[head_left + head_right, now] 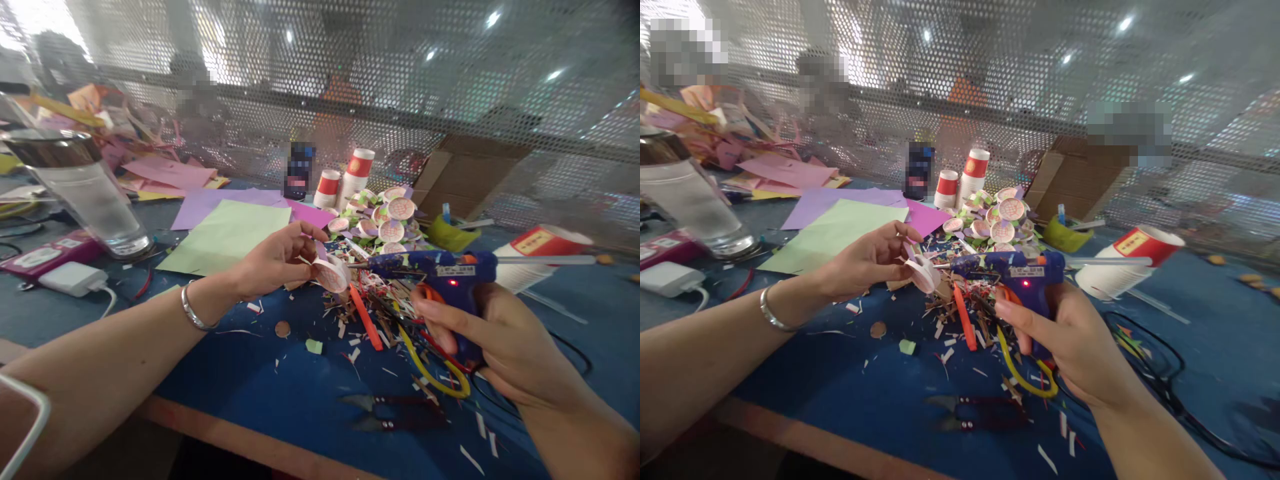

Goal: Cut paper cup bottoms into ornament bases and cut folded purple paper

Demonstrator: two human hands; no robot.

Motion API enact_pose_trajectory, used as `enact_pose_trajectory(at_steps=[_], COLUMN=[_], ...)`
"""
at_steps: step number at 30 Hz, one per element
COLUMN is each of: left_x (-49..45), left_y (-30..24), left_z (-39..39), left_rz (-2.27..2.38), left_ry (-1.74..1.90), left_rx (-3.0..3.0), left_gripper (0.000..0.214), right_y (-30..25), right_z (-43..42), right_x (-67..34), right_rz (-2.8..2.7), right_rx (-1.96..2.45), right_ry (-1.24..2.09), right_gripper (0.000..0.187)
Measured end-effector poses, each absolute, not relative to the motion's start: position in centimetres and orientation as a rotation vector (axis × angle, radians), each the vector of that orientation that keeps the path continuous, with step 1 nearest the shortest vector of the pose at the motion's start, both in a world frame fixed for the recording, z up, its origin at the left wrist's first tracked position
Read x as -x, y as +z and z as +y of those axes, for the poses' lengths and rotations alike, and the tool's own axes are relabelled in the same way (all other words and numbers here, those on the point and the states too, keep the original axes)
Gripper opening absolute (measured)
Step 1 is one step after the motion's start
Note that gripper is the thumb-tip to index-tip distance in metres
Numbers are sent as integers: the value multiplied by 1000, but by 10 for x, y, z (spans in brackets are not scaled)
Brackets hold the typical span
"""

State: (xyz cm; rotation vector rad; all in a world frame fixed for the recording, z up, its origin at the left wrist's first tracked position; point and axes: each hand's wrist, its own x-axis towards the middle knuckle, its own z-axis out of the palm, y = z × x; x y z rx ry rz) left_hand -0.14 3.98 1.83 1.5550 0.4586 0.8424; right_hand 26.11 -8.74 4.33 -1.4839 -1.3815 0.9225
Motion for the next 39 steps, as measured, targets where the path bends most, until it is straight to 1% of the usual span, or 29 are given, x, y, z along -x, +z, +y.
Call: enact_pose_trajectory(at_steps=[5, 9, 13, 17, 26, 39], left_x=[1, 0, 0, 2, 2, 4], left_y=[19, 21, 21, 20, 21, 20], left_z=[40, 39, 40, 40, 39, 40], left_rz=[453, 458, 486, 518, 516, 534], left_ry=[855, 866, 870, 859, 846, 833], left_rx=[-1599, -1622, -1655, -1690, -1692, -1727], left_gripper=[41, 40, 41, 43, 40, 43], right_y=[37, 36, 36, 35, 43, 47], right_z=[-85, -84, -85, -85, -88, -85], right_x=[-264, -265, -269, -272, -266, -263], right_rz=[-1437, -1461, -1564, -1644, -1772, -1813], right_rx=[1490, 1520, 1580, 1641, 1703, 1758], right_ry=[865, 797, 716, 644, 499, 427], right_gripper=[39, 33, 37, 37, 55, 60])
